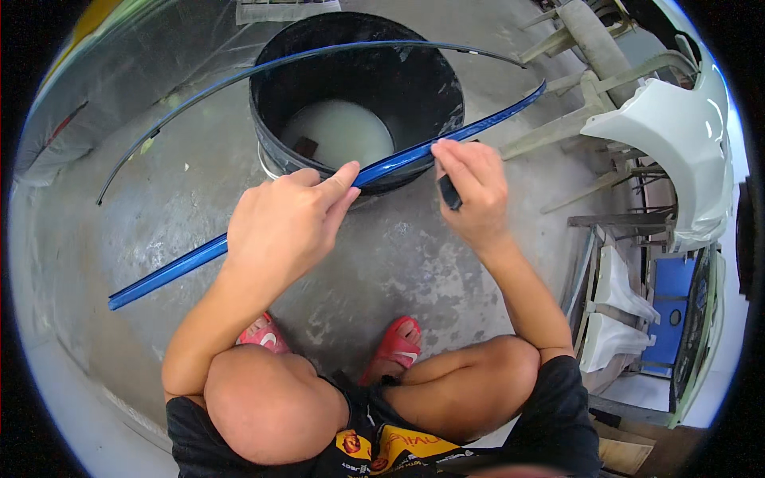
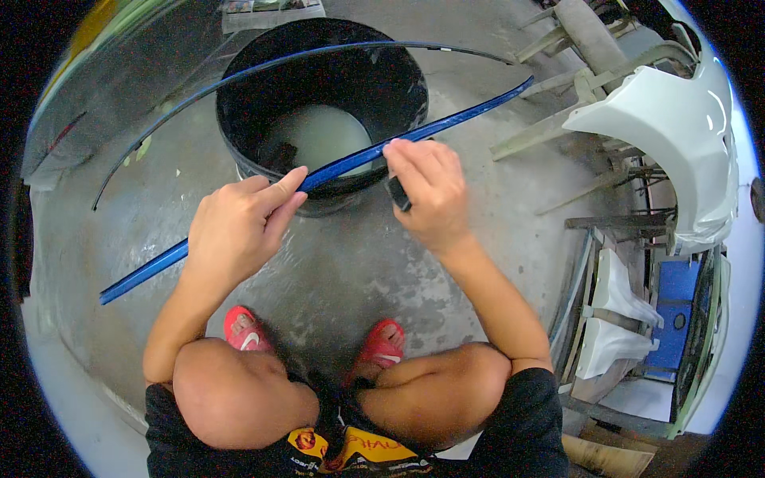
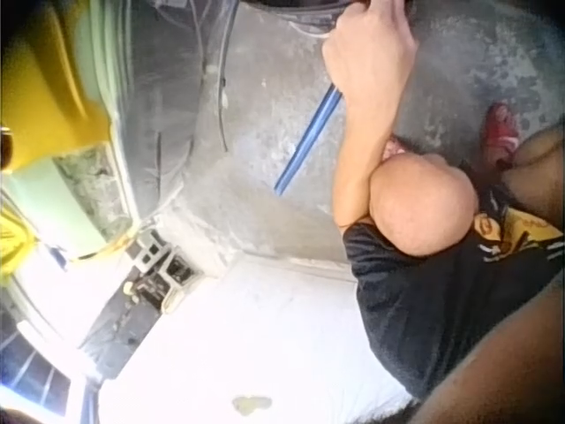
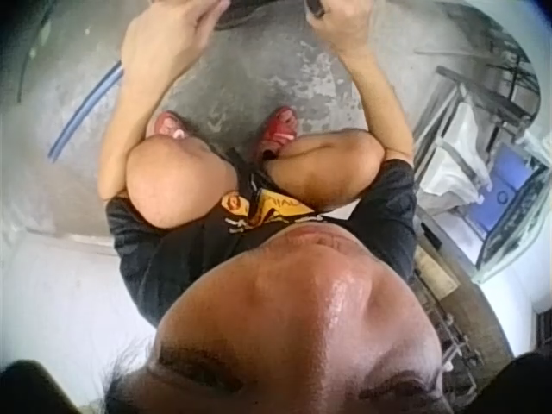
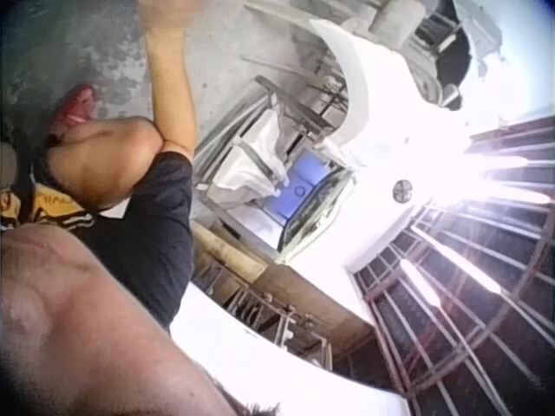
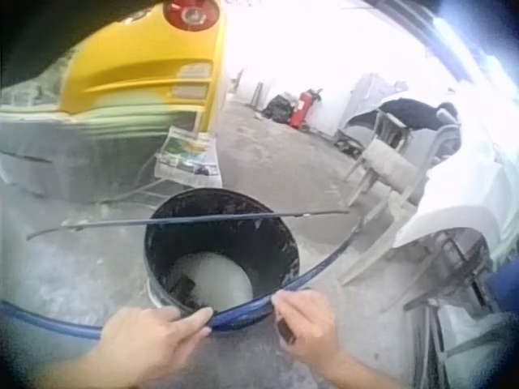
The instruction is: Sanding or cleaning blue automotive trim pieces over a bucket of water.
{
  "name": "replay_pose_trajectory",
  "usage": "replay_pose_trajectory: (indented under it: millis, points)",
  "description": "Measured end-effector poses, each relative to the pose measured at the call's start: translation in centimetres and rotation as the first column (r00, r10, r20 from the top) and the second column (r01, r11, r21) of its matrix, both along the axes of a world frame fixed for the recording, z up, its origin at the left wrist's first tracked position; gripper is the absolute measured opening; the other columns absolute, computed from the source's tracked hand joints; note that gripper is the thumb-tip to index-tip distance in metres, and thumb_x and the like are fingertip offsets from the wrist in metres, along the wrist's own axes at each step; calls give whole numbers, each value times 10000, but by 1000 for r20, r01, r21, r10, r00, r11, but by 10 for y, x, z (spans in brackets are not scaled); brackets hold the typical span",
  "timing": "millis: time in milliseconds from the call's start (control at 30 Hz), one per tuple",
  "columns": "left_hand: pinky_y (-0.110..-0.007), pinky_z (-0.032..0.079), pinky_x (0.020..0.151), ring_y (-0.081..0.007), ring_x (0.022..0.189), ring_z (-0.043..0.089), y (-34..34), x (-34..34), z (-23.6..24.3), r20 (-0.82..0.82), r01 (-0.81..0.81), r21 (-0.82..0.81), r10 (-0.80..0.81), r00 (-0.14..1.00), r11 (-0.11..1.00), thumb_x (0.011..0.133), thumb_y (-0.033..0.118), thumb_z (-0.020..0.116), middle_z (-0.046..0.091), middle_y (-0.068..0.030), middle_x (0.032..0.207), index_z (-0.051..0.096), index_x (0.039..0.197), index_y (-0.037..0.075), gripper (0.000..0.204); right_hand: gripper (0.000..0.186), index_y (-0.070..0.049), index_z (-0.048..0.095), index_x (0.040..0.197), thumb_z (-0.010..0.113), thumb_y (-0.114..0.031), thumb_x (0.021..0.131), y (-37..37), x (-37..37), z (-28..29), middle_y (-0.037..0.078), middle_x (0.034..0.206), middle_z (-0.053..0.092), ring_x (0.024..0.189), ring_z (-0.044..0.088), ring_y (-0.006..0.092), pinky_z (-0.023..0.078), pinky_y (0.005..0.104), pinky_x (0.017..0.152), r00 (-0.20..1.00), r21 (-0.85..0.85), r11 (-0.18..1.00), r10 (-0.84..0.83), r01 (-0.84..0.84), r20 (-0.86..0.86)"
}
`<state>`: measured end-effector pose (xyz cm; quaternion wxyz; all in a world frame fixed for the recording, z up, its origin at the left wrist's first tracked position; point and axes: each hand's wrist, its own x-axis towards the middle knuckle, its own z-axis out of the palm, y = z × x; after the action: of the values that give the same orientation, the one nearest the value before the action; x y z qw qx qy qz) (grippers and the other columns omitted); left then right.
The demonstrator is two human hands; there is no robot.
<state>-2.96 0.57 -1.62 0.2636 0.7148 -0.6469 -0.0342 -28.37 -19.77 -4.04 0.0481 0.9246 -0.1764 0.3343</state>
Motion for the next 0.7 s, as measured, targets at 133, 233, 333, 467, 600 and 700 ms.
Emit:
replay_pose_trajectory:
  millis: [133,233,333,467,600,700]
  points:
    - [-510,524,603,-372,672,675,1,-1,2,-1,-7,5,7,1000,1000,1040,300,755,662,-109,758,820,1331,212,311,549,-51,782,1246,786,35,703,-1,0,-3,131,1256,772,1170,708,359,552,472,1013,998,17,998,-66,66,0]
    - [-512,522,602,-373,674,676,1,-3,1,-10,-12,-8,12,1000,1000,1040,299,754,661,-109,758,820,1334,219,312,528,-48,781,1232,787,31,710,-1,3,-1,117,1237,771,1150,706,358,554,466,1005,983,83,982,-176,172,48]
    - [-511,524,604,-374,678,680,0,-1,0,-14,-11,-8,11,1000,1000,1043,304,749,665,-107,761,821,1331,221,308,480,-30,775,1205,783,32,729,1,6,3,110,1188,768,1106,703,354,553,463,993,990,-53,992,114,-119,-84]
    - [-508,535,611,-374,689,691,2,-2,1,-2,-13,-6,13,1000,1000,1050,313,740,677,-108,771,823,1324,223,300,502,-55,790,1217,786,41,725,4,10,8,113,1207,776,1117,712,335,550,446,1001,969,130,967,-229,217,87]
    - [-508,545,617,-375,699,702,2,-2,1,-12,-14,30,14,1000,999,1050,316,739,686,-110,781,823,1320,224,298,487,-53,792,1199,785,53,724,7,12,7,115,1201,780,1094,715,332,551,444,988,995,-61,993,98,-99,-10]
    - [-510,546,617,-375,697,702,2,-1,1,-8,-7,29,7,1000,1000,1047,318,743,691,-110,787,819,1324,217,304,506,-48,786,1219,792,52,723,8,12,5,125,1191,779,1108,720,344,556,457,986,1000,3,1000,8,-8,24]
